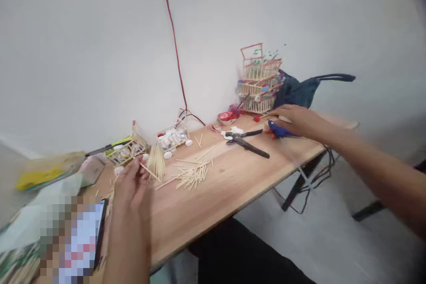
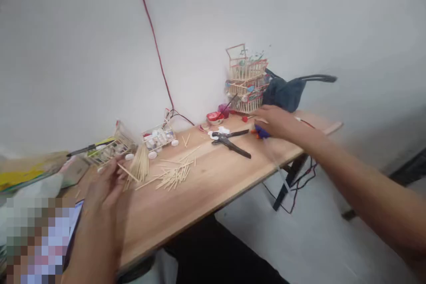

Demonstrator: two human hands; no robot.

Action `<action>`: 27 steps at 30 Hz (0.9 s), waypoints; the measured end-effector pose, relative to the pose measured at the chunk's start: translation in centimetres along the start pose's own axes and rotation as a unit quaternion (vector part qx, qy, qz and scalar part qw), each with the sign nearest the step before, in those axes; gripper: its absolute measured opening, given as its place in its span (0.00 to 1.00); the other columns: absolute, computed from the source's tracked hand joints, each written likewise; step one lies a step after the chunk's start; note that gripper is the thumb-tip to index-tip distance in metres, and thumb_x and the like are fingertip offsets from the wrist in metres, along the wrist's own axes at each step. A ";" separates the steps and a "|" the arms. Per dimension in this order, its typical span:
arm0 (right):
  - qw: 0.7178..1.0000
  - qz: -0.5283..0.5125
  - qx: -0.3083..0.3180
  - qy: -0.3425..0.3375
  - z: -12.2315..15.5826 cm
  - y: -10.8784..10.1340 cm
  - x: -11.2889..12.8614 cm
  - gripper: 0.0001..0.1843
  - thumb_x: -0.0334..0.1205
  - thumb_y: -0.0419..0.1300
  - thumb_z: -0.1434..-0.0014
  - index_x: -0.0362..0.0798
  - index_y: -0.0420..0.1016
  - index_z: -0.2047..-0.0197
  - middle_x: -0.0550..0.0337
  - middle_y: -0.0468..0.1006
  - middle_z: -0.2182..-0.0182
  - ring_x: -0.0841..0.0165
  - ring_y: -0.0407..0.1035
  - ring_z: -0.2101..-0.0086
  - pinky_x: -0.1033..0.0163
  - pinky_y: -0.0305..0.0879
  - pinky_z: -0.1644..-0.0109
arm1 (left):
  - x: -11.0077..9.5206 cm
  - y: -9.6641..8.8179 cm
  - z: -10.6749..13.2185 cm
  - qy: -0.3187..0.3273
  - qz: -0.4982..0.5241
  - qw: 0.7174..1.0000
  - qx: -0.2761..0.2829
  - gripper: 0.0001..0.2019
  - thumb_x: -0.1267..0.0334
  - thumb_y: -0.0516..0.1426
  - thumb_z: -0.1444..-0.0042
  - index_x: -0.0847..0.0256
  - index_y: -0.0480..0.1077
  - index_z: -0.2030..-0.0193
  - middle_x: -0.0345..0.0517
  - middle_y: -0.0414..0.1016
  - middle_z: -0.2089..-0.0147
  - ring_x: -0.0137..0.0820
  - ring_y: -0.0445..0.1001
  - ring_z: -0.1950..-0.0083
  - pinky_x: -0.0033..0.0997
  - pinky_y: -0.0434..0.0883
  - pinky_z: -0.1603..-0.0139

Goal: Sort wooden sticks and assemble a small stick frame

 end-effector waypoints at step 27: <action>0.949 -0.269 0.122 -0.107 -5.4 13.8 25.6 0.04 0.33 0.57 0.40 0.43 0.73 0.65 0.55 0.77 0.68 0.68 0.68 0.67 0.66 0.57 0.65 | 1.6 0.4 2.0 0.002 0.028 0.999 -0.041 0.15 0.65 0.71 0.64 0.69 0.77 0.68 0.42 0.73 0.73 0.17 0.62 0.77 0.15 0.59 0.80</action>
Point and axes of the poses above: each hand's wrist, its own z-axis away from the middle knuckle, its own y-axis out of the palm, x = y × z, the point moved 9 cm from there along -z, towards the middle knuckle
